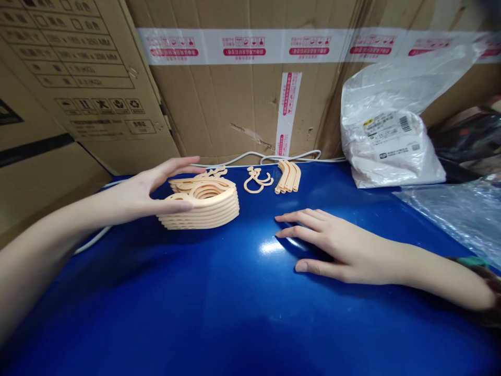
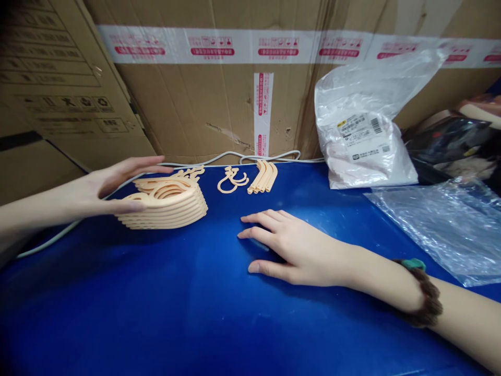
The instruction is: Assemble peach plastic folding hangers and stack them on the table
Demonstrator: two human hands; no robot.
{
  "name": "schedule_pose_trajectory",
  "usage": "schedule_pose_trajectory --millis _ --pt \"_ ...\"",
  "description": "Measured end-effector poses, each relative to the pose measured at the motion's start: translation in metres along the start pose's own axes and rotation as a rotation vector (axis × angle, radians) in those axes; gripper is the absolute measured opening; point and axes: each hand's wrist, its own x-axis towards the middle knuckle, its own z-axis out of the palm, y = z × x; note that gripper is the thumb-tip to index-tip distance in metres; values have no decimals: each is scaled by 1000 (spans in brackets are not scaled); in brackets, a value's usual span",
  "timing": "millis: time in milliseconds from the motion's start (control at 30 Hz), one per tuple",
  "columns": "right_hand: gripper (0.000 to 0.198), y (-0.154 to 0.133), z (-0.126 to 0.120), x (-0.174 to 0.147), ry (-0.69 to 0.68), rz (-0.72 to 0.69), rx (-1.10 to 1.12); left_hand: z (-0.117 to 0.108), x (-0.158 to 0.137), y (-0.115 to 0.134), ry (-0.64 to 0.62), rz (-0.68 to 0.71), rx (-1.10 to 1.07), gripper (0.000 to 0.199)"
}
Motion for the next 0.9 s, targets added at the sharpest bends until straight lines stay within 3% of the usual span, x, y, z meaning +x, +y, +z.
schedule_pose_trajectory --millis 100,200,467,900 --pt "49 -1 0 -1 0 1 0 -4 2 -1 101 -56 -102 60" --pt "48 -1 0 -1 11 -5 14 -11 2 -2 178 -110 -62 48" --pt "47 0 1 -1 41 -20 30 -25 -4 -7 89 -144 233 46" --pt "47 -1 0 -1 27 -15 14 -24 -4 -10 95 -143 250 42"
